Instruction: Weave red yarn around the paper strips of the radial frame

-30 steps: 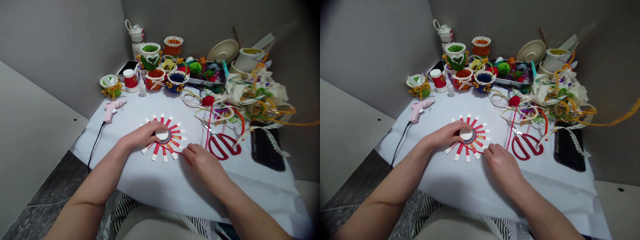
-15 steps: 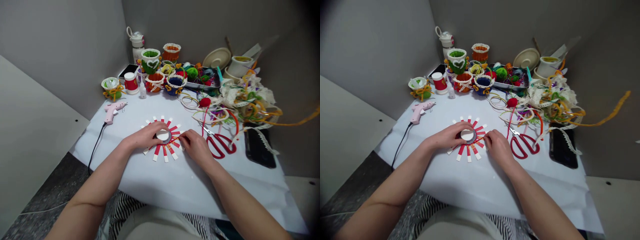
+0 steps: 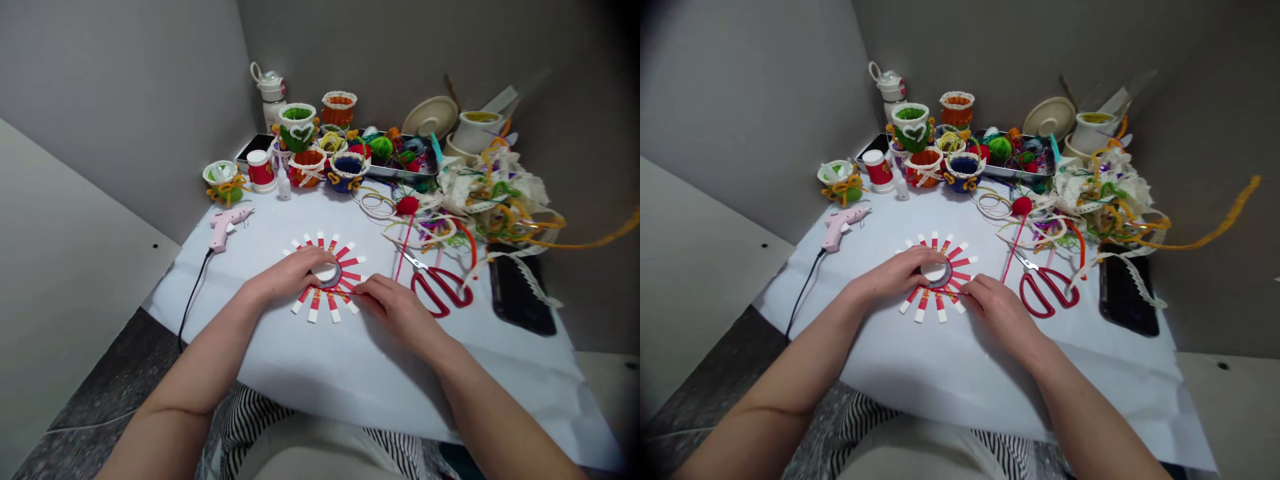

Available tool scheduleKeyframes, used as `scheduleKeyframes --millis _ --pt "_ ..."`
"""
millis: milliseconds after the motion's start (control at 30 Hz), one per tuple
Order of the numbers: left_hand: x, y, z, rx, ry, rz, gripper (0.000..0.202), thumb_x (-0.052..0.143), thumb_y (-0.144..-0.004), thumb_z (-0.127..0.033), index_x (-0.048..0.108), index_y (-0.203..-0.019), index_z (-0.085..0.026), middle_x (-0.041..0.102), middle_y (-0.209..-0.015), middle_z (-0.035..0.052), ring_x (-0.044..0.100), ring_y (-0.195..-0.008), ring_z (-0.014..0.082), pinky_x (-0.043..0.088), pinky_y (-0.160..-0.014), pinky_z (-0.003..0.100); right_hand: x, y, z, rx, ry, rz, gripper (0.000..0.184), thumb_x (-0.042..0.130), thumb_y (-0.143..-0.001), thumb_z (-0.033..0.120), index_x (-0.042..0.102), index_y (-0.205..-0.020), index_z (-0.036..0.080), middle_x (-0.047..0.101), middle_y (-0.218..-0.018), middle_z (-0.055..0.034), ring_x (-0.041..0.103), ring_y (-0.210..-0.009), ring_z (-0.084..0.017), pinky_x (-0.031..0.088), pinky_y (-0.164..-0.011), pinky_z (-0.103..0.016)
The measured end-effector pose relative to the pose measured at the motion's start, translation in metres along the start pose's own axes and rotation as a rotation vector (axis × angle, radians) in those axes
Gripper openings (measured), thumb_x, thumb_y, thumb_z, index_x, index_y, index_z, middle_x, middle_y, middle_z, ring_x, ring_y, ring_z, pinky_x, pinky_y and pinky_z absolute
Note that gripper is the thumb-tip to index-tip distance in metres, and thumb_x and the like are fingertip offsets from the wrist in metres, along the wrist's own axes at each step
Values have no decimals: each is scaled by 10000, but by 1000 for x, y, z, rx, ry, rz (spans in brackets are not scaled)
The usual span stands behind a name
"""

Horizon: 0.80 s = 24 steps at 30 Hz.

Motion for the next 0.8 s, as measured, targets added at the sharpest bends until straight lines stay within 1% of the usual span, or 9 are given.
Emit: scheduleKeyframes --millis 67,167,300,433,500,567,667,733,800 --pt "0 0 2 -13 13 19 521 582 -864 6 581 -1317 -252 635 -1398 79 560 -1313 236 447 -1132 471 2 5 8 -38 69 75 254 451 -1032 191 705 -1028 193 695 -952 -94 655 -869 -224 506 -727 -347" --pt "1 0 5 -30 36 31 514 600 -870 -17 585 -1322 -261 628 -1418 74 559 -1329 234 453 -1134 466 5 12 19 -122 216 147 264 449 -1014 142 699 -938 184 684 -881 -84 625 -802 -216 461 -664 -334" --pt "1 1 8 -49 65 33 498 614 -889 -57 582 -1339 -267 632 -1414 71 565 -1325 239 459 -1130 469 11 21 32 -220 360 183 253 484 -971 76 661 -818 171 660 -818 -70 571 -712 -197 387 -600 -333" --pt "0 1 8 -62 82 37 508 612 -878 -44 582 -1340 -254 630 -1417 74 567 -1320 234 456 -1134 457 16 26 38 -261 416 199 228 528 -929 25 656 -811 172 662 -812 -58 565 -698 -191 368 -610 -340" --pt "0 1 7 -63 85 39 506 612 -881 -48 584 -1342 -254 630 -1418 71 565 -1325 232 455 -1135 451 16 26 35 -230 450 187 223 545 -902 2 652 -811 175 660 -805 -58 562 -695 -195 356 -612 -344" --pt "0 1 7 -67 86 37 500 612 -886 -58 589 -1342 -264 629 -1421 66 564 -1328 234 452 -1138 454 13 25 30 -166 495 150 222 551 -886 -7 644 -801 176 649 -787 -63 559 -698 -204 341 -608 -347" --pt "-1 0 7 -72 85 35 485 615 -895 -70 596 -1336 -273 628 -1423 63 565 -1329 236 446 -1142 461 5 23 20 -73 526 91 225 534 -895 3 633 -793 179 634 -773 -75 556 -710 -217 315 -595 -349" --pt "0 1 7 -69 86 35 473 617 -901 -75 598 -1331 -273 630 -1420 61 565 -1327 231 449 -1140 454 2 22 12 -21 496 63 233 509 -910 17 636 -808 184 634 -783 -81 557 -723 -226 307 -591 -349" --pt "0 1 7 -63 90 31 477 617 -898 -69 597 -1328 -273 630 -1417 58 564 -1325 228 453 -1137 447 1 18 4 25 423 41 234 486 -939 55 645 -835 192 640 -806 -86 568 -749 -235 325 -601 -348"
Point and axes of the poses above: each hand's wrist, its own y-axis away from the middle knuckle, its own x-axis out of the palm, z = x × y, the point moved 6 cm from there along -y, towards the middle knuckle
